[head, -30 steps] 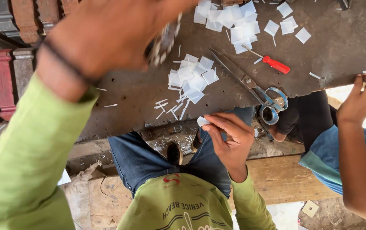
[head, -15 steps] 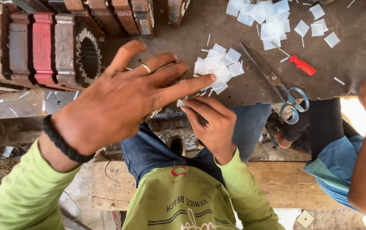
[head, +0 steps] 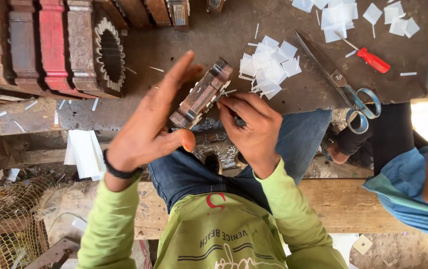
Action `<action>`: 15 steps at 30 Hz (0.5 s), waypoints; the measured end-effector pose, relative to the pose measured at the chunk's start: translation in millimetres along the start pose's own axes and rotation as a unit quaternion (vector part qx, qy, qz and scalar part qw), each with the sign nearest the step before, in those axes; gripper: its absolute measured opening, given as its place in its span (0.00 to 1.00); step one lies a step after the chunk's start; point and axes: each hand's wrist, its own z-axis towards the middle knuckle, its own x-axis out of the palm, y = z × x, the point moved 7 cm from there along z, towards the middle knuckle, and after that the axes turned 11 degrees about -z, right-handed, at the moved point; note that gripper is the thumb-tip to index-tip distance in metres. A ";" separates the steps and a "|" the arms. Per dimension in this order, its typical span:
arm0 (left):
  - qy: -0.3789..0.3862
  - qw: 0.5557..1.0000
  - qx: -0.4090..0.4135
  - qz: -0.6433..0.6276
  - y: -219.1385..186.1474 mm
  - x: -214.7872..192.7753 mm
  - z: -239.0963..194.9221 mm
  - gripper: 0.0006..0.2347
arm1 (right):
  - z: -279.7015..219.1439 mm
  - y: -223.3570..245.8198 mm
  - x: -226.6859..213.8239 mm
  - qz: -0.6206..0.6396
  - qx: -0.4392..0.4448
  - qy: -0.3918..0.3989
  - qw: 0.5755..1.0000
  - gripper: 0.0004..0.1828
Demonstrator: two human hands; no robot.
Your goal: The person is cutting and inserting small pieces of white insulating paper into the slots of motor stators at a workbench.
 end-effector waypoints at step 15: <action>-0.211 0.976 0.009 0.044 39.1 18.3 -11.3 0.51 | -12.3 -4.6 4.1 0.016 0.023 -0.004 1.000 0.17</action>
